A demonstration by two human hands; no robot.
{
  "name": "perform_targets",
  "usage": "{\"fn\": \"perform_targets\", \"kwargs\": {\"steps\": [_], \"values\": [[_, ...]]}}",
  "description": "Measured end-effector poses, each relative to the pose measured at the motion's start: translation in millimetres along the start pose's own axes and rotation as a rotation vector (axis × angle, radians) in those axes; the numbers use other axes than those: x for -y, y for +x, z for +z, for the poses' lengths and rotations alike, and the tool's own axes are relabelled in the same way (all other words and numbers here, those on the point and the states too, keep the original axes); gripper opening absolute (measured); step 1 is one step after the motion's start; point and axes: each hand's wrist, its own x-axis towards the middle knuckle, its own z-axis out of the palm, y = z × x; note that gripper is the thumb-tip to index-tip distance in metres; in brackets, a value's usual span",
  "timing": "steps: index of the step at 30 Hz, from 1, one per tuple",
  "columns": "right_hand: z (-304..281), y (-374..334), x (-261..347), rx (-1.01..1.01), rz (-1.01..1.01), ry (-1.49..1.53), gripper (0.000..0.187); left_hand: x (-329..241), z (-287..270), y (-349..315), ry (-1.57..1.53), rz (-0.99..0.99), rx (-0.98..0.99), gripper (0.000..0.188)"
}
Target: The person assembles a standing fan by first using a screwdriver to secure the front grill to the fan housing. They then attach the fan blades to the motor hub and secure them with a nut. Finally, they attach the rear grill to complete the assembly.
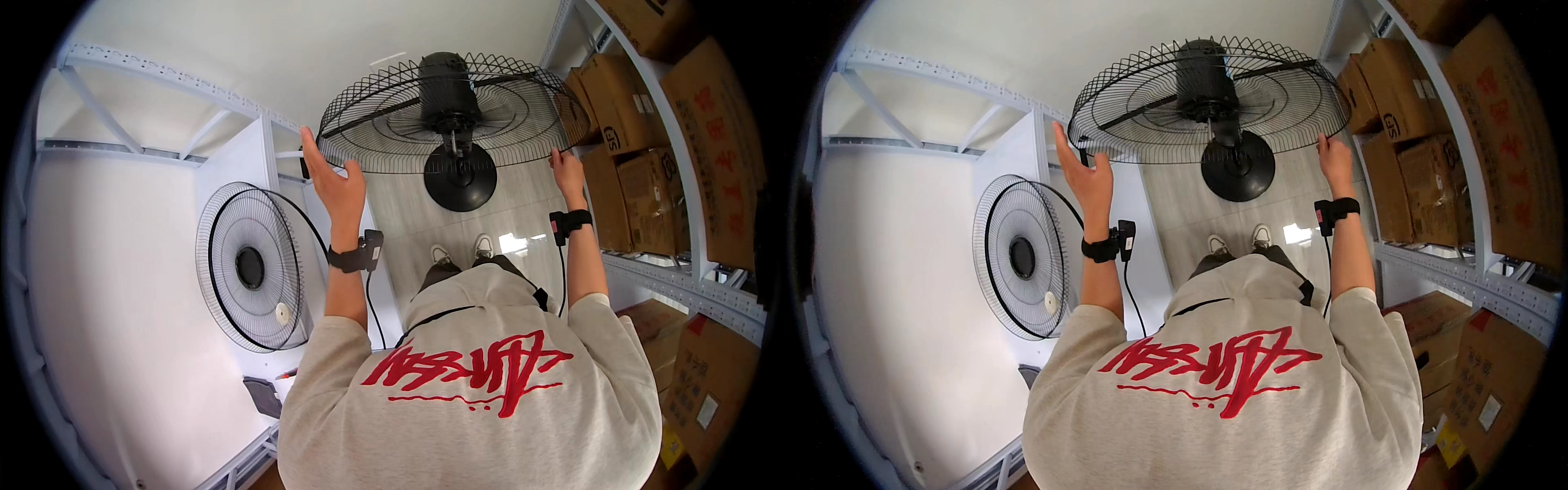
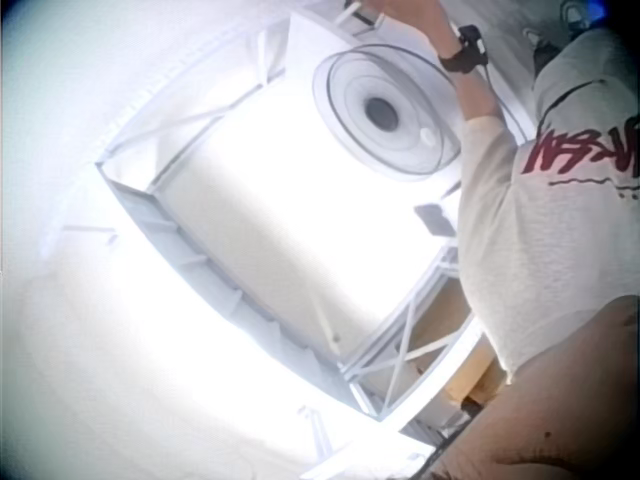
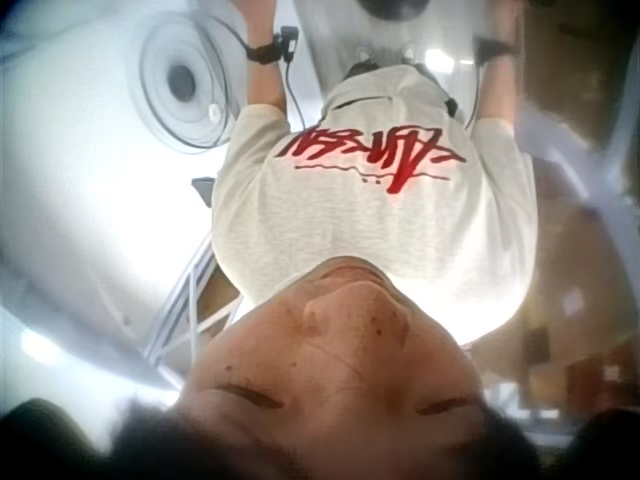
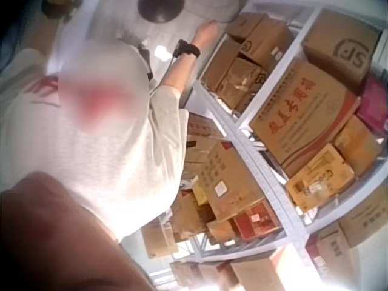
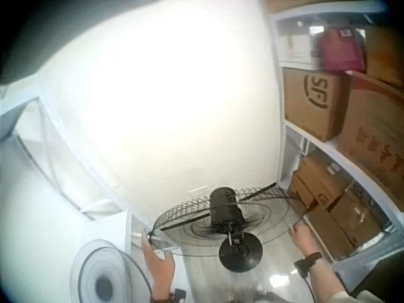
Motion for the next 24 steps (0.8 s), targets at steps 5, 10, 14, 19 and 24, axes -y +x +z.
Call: {"fn": "perform_targets", "kwargs": {"steps": [5, 10, 14, 19, 24], "values": [[-41, -10, 45, -0.32, -0.102, -0.156, 0.032, -1, -5, -5, 0.033, -0.017, -0.009, 0.081], [-112, -36, 122, -0.596, -0.396, 0.162, 0.029, 0, -4, -2, 0.093, 0.047, -0.017, 0.079], [-64, -16, 78, -0.471, -0.217, 0.237, 0.036, -9, -4, 1, 0.079, 0.036, -0.016, 0.078], [-7, 3, 8, -0.136, 0.035, 0.094, 0.038, -13, -1, 5, 0.064, 0.061, 0.012, 0.077], [-79, -22, 92, -0.306, -0.059, 0.08, 0.032, -10, -13, -1, 0.113, 0.04, -0.037, 0.078]]}}
